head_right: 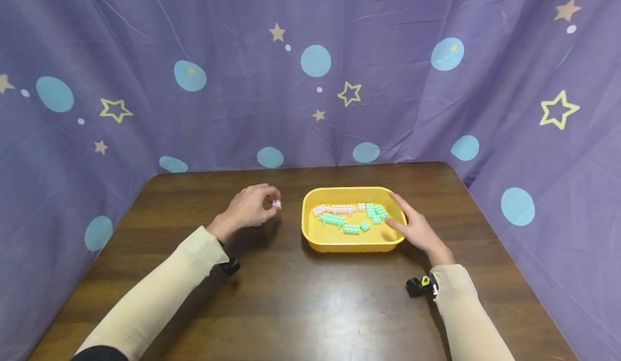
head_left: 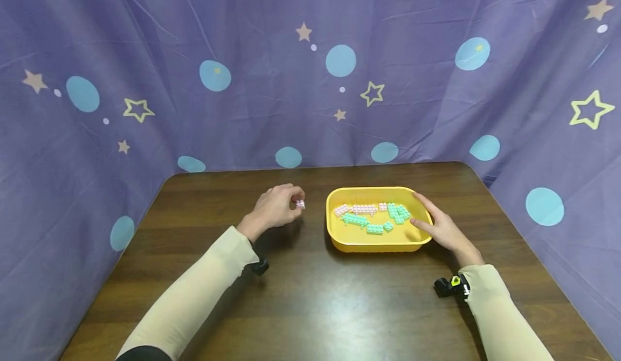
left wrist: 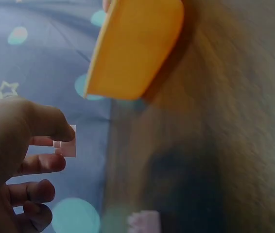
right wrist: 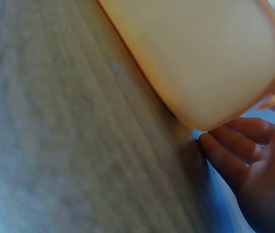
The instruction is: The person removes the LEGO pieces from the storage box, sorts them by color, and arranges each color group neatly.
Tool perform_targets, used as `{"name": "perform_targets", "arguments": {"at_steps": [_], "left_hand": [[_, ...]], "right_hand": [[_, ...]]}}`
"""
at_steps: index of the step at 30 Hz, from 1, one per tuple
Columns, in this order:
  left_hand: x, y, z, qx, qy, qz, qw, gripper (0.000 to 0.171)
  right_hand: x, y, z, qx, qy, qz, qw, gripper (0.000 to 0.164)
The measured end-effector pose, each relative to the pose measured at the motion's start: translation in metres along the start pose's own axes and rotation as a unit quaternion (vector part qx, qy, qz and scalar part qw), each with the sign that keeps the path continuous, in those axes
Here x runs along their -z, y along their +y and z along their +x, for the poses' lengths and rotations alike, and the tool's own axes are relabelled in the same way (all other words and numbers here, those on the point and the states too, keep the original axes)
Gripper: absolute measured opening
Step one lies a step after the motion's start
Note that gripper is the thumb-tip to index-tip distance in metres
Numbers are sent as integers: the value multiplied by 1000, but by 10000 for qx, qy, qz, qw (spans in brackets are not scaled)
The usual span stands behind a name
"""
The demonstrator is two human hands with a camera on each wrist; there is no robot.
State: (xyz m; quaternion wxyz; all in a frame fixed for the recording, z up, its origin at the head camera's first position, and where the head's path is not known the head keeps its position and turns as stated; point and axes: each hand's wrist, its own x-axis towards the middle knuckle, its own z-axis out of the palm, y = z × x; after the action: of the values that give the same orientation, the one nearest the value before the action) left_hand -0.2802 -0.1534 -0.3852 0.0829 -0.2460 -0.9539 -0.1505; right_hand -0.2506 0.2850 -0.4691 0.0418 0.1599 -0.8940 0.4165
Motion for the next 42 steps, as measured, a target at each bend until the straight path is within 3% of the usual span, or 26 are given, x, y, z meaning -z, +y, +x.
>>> {"name": "perform_targets", "arguments": {"at_steps": [8, 18, 42], "left_hand": [[-14, -17, -9, 226, -310, 201, 9991, 19], [-24, -21, -15, 294, -676, 466, 9962, 15], [-35, -23, -17, 388, -811, 685, 9936, 11]], "right_hand": [[1, -2, 2, -18, 37, -17, 10000, 73], [-1, -4, -1, -159, -11, 57, 9999, 73], [-1, -4, -3, -136, 17, 4, 9999, 72]]}}
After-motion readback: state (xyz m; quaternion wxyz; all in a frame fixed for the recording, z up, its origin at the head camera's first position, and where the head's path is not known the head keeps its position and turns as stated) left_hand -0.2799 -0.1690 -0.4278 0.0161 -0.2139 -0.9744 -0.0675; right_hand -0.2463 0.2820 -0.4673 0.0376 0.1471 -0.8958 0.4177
